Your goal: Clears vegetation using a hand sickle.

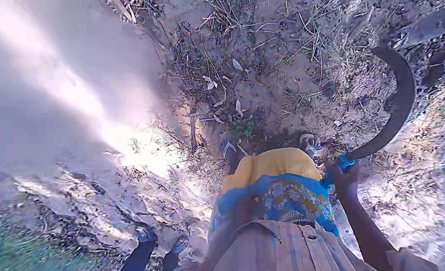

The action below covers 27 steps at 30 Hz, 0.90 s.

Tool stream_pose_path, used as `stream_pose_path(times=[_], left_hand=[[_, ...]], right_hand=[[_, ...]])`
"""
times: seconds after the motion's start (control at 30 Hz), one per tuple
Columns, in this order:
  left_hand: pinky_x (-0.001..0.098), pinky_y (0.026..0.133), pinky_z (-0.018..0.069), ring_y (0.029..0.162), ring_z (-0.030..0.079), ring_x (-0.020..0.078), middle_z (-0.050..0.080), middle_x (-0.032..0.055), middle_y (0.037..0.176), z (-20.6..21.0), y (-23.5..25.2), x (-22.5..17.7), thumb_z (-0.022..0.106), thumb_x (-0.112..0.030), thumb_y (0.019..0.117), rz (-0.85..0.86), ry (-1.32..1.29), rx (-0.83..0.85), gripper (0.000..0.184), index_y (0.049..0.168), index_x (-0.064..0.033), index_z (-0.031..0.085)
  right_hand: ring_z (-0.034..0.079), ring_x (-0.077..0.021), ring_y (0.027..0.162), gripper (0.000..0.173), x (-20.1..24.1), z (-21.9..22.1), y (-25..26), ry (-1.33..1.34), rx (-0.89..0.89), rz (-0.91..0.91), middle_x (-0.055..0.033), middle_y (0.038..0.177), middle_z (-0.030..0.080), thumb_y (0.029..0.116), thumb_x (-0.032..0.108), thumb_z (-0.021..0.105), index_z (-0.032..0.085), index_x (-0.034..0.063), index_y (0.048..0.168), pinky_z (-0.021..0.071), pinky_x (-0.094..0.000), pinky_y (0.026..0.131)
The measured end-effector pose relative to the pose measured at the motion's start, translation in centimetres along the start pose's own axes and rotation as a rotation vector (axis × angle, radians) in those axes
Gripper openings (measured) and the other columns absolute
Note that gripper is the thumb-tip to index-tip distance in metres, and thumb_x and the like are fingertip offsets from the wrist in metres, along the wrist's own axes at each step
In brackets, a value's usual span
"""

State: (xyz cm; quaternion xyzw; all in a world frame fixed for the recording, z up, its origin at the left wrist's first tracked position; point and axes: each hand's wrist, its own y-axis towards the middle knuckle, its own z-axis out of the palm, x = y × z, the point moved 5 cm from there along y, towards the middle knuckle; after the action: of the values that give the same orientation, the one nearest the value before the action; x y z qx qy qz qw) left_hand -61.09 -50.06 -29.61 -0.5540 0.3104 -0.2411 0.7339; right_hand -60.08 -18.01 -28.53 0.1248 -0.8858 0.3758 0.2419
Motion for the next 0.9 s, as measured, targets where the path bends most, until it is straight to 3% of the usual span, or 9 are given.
stream_pose_path(times=[0.03, 0.1, 0.17, 0.27, 0.4, 0.5, 0.57, 0.7, 0.9], left_hand=[[0.0415, 0.112, 0.0446, 0.129, 0.060, 0.0278, 0.062, 0.0170, 0.141, -0.4, 2.0, 2.6, 0.046, -0.010, 0.1096, -0.053, 0.035, -0.013, 0.037, 0.144, 0.0007, 0.055], [0.0470, 0.110, 0.0472, 0.125, 0.062, 0.0300, 0.064, 0.0203, 0.135, -1.8, 6.0, 4.0, 0.047, -0.016, 0.1092, 0.008, 0.158, -0.045, 0.037, 0.139, 0.0012, 0.058], [0.0483, 0.111, 0.0458, 0.126, 0.062, 0.0317, 0.064, 0.0208, 0.136, -3.7, 10.2, -0.4, 0.044, -0.017, 0.1093, 0.100, 0.364, -0.119, 0.038, 0.139, -0.0001, 0.060], [0.0577, 0.108, 0.0464, 0.126, 0.062, 0.0384, 0.063, 0.0221, 0.137, -4.1, 16.0, -14.3, 0.045, -0.014, 0.1082, 0.494, 0.664, -0.332, 0.035, 0.133, 0.0013, 0.065], [0.0506, 0.098, 0.0530, 0.128, 0.061, 0.0359, 0.052, 0.0142, 0.155, 3.1, 21.3, -35.1, 0.050, -0.012, 0.1058, 0.977, 0.881, -0.434, 0.041, 0.145, -0.0042, 0.058], [0.0492, 0.102, 0.0512, 0.133, 0.057, 0.0335, 0.038, 0.0126, 0.164, 7.9, 26.1, -44.0, 0.059, -0.022, 0.1026, 0.765, 1.084, -0.452, 0.065, 0.161, -0.0107, 0.034], [0.0532, 0.104, 0.0503, 0.134, 0.056, 0.0366, 0.036, 0.0176, 0.164, 8.8, 29.0, -45.4, 0.063, -0.022, 0.0997, 0.537, 1.163, -0.472, 0.078, 0.164, -0.0091, 0.022], [0.0570, 0.107, 0.0469, 0.132, 0.057, 0.0396, 0.055, 0.0260, 0.146, 8.3, 29.8, -43.8, 0.043, -0.014, 0.1085, 0.354, 1.128, -0.530, 0.053, 0.158, 0.0003, 0.032], [0.0608, 0.104, 0.0465, 0.125, 0.061, 0.0428, 0.064, 0.0286, 0.128, 7.1, 28.6, -43.7, 0.032, -0.018, 0.1125, 0.432, 1.143, -0.465, 0.041, 0.138, 0.0057, 0.054]], right_hand=[[0.061, -0.0017, 0.062, 0.047, -0.4, 0.8, 0.4, 0.056, -0.002, 0.046, -0.0010, 0.079, 0.059, 0.0926, 0.013, 0.060, 0.045, -0.0128, 0.129, 0.0551, -0.0209, 0.063], [0.058, -0.0036, 0.052, 0.029, -1.8, 2.6, 2.0, 0.195, -0.005, 0.119, 0.0049, 0.066, 0.056, 0.0950, 0.011, 0.055, 0.050, -0.0062, 0.118, 0.0545, -0.0222, 0.054], [0.058, -0.0059, 0.050, 0.022, -4.3, 4.2, 3.5, 0.305, -0.018, 0.142, 0.0049, 0.064, 0.056, 0.0957, 0.009, 0.052, 0.050, -0.0042, 0.114, 0.0563, -0.0245, 0.053], [0.059, -0.0033, 0.053, 0.025, -8.4, 4.7, 4.4, 0.365, -0.083, 0.128, 0.0059, 0.067, 0.057, 0.0963, 0.008, 0.052, 0.049, -0.0072, 0.116, 0.0562, -0.0222, 0.056], [0.059, 0.0019, 0.060, 0.038, -11.3, 2.2, 7.0, 0.290, -0.121, 0.051, 0.0034, 0.075, 0.058, 0.1004, 0.016, 0.054, 0.047, -0.0145, 0.122, 0.0545, -0.0179, 0.062], [0.059, 0.0017, 0.067, 0.048, -11.9, 0.0, 9.7, 0.237, -0.105, -0.004, -0.0038, 0.085, 0.061, 0.1009, 0.024, 0.055, 0.049, -0.0167, 0.125, 0.0534, -0.0195, 0.067], [0.061, -0.0010, 0.064, 0.052, -12.1, -0.7, 11.5, 0.244, -0.084, -0.057, -0.0025, 0.080, 0.062, 0.1011, 0.034, 0.056, 0.051, -0.0133, 0.122, 0.0558, -0.0239, 0.065], [0.063, -0.0152, 0.067, 0.056, -11.6, -0.5, 13.7, 0.193, 0.014, -0.123, -0.0093, 0.082, 0.063, 0.0985, 0.044, 0.055, 0.056, -0.0073, 0.122, 0.0544, -0.0400, 0.066], [0.062, -0.0415, 0.072, 0.044, -8.1, 0.0, 17.0, -0.045, 0.213, -0.062, -0.0235, 0.081, 0.060, 0.1052, 0.035, 0.060, 0.054, -0.0045, 0.123, 0.0475, -0.0606, 0.066]])
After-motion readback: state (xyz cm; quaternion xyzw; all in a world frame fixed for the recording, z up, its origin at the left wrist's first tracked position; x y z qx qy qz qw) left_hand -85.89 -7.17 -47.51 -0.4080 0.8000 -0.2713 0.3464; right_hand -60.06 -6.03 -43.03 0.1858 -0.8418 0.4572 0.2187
